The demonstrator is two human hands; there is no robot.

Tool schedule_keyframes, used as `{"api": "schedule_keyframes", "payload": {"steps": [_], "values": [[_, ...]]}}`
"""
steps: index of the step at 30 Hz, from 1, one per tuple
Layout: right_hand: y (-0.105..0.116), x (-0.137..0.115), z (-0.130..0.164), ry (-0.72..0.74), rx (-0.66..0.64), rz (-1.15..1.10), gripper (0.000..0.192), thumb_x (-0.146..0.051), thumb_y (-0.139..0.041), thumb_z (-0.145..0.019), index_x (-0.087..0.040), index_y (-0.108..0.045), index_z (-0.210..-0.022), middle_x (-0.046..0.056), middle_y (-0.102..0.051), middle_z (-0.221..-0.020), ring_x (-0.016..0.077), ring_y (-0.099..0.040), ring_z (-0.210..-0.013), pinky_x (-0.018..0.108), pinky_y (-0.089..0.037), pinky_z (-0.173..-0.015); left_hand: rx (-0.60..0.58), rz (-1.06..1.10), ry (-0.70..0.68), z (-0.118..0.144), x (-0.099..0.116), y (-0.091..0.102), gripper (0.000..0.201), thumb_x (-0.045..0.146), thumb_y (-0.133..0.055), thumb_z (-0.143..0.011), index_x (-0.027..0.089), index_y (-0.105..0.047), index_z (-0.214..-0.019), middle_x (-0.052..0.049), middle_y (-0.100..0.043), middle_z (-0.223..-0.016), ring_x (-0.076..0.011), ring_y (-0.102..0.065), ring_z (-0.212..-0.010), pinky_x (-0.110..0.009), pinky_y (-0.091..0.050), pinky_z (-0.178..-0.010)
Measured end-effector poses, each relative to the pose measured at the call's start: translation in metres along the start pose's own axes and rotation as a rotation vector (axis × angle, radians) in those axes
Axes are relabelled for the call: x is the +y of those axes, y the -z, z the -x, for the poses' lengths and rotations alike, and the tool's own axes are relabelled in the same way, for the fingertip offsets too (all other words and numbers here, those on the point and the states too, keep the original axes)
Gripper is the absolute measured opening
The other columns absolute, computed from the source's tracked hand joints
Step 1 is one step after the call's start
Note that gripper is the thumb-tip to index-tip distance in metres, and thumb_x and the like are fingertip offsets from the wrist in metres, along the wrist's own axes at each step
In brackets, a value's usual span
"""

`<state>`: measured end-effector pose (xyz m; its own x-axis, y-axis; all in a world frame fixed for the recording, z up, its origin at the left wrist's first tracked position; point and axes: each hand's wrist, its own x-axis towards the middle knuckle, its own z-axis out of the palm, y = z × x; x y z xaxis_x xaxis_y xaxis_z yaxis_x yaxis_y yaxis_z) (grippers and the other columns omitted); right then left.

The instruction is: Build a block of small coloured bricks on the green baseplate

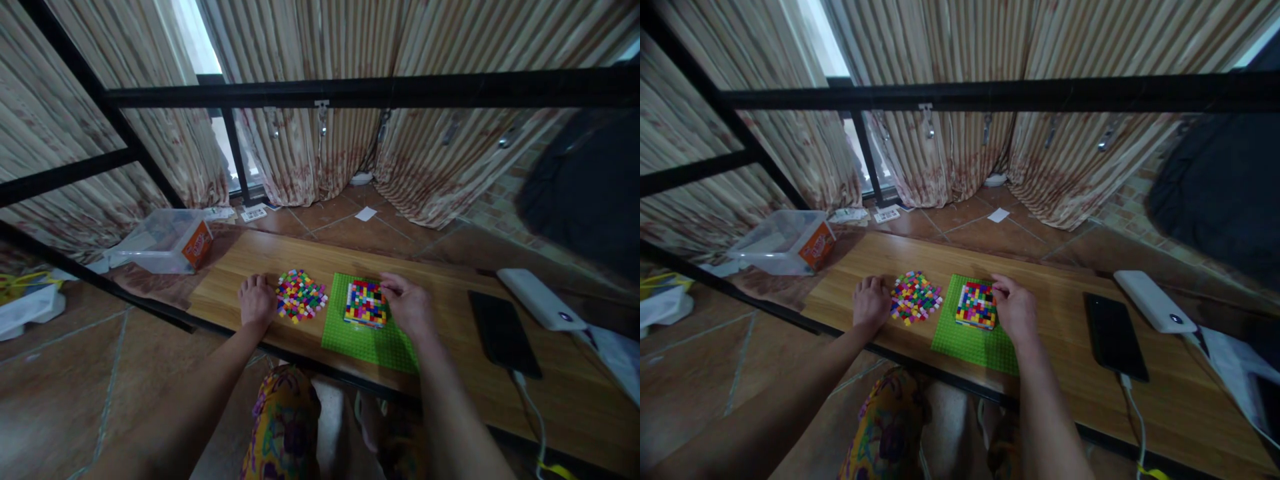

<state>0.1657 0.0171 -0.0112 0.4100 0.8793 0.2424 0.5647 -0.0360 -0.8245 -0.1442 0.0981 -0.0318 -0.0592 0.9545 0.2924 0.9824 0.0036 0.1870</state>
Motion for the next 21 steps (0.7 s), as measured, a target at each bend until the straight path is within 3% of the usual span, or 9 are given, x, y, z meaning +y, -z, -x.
{"api": "schedule_keyframes", "payload": {"steps": [11, 21], "values": [[-0.0027, 0.0014, -0.0027, -0.08, 0.023, -0.184, 0.036, -0.033, -0.063, -0.072, -0.018, -0.071, -0.104, 0.007, -0.075, -0.089, 0.0188, -0.069, -0.079, 0.036, -0.053, -0.08, 0.001, 0.001, 0.008, 0.0, 0.0009, -0.0006, 0.034, 0.021, -0.039, -0.089, 0.016, -0.06, -0.115, -0.013, -0.06, -0.117, -0.0293, -0.052, -0.108, -0.041, -0.041, -0.092], [0.0029, -0.0006, -0.0075, -0.12, -0.047, -0.231, 0.039, -0.033, -0.068, -0.066, -0.016, -0.072, -0.101, 0.007, -0.075, -0.083, 0.0181, -0.068, -0.071, 0.034, -0.053, -0.074, -0.013, -0.01, 0.014, 0.0004, 0.0011, -0.0002, 0.033, 0.021, -0.039, -0.089, 0.017, -0.061, -0.114, -0.012, -0.06, -0.117, -0.0289, -0.052, -0.108, -0.04, -0.042, -0.092]]}}
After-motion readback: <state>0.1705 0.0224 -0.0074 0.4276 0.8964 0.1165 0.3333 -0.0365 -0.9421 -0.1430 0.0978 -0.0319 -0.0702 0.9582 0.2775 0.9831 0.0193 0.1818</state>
